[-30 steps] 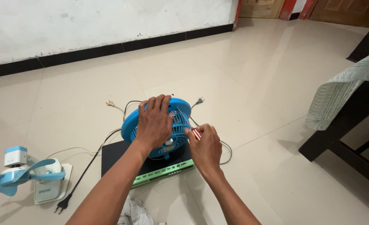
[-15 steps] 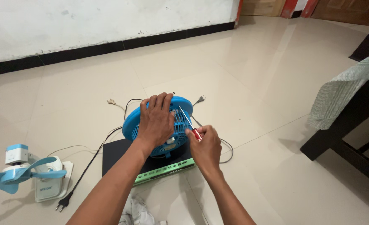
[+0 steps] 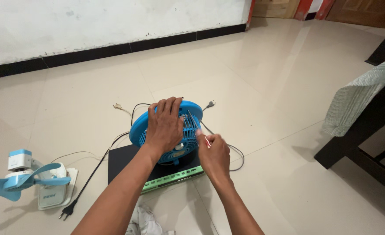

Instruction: The person sits on the floor and uses a screwdriver to unscrew the screws on the back of a blue portable fan. They remove the screws one by one and place them on the floor.

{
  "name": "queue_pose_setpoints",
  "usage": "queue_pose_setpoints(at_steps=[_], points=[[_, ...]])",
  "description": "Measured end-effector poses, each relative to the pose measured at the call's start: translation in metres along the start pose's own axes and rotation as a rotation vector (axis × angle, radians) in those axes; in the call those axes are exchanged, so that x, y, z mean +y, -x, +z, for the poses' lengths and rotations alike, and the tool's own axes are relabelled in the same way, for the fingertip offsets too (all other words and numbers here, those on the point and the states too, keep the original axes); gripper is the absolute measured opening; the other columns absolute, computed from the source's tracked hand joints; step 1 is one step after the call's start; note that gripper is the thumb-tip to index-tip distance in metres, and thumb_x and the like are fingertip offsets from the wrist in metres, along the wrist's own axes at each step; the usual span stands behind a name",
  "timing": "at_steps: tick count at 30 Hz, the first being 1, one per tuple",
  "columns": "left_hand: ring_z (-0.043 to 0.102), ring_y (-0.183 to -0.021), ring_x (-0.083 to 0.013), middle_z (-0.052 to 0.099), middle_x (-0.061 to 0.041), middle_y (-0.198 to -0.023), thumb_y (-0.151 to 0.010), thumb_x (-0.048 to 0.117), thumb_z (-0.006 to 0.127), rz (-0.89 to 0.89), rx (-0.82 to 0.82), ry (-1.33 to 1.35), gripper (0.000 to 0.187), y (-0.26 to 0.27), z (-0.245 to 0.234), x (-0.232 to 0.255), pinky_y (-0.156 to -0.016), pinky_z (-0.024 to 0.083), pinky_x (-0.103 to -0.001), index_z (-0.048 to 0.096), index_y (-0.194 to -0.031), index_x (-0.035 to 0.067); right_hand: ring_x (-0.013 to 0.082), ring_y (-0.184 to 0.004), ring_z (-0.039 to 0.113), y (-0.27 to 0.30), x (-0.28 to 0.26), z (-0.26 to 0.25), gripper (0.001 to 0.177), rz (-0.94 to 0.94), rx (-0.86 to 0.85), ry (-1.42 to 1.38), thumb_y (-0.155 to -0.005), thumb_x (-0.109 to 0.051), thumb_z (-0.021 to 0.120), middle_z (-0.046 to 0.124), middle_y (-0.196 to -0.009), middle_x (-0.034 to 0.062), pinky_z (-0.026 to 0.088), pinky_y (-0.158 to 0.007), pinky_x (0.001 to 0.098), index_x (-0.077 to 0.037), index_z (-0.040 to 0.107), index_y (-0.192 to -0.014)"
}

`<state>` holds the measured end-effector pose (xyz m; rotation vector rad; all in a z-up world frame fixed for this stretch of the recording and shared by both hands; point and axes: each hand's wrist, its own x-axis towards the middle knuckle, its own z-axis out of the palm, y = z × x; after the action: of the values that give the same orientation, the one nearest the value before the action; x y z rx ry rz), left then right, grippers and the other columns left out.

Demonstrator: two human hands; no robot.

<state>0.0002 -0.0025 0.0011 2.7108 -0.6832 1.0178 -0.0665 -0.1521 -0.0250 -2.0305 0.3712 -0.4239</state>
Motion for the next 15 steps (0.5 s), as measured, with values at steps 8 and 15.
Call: queue_pose_setpoints(at_steps=[8, 15], points=[[0.045, -0.13, -0.0271, 0.052, -0.011, -0.138, -0.093, 0.023, 0.06, -0.009, -0.001, 0.026, 0.052, 0.0, 0.001, -0.002, -0.11, 0.029, -0.048, 0.048, -0.14, 0.006, 0.0252, -0.076, 0.069, 0.003, 0.0, -0.001, 0.045, -0.115, 0.165, 0.07, -0.081, -0.049, 0.072, 0.073, -0.087, 0.0122, 0.053, -0.07, 0.0407, -0.004, 0.073, -0.08], [0.045, -0.13, -0.0269, 0.053, -0.011, -0.137, -0.091, 0.023, 0.06, -0.014, 0.005, 0.038, 0.054, 0.0, 0.002, -0.002, -0.11, 0.029, -0.048, 0.047, -0.141, 0.006, 0.0255, -0.078, 0.07, -0.006, 0.005, -0.004, 0.045, 0.062, -0.06, 0.047, -0.097, -0.049, 0.07, 0.073, -0.085, 0.0157, 0.054, -0.076, 0.0389, -0.005, 0.071, -0.087]])
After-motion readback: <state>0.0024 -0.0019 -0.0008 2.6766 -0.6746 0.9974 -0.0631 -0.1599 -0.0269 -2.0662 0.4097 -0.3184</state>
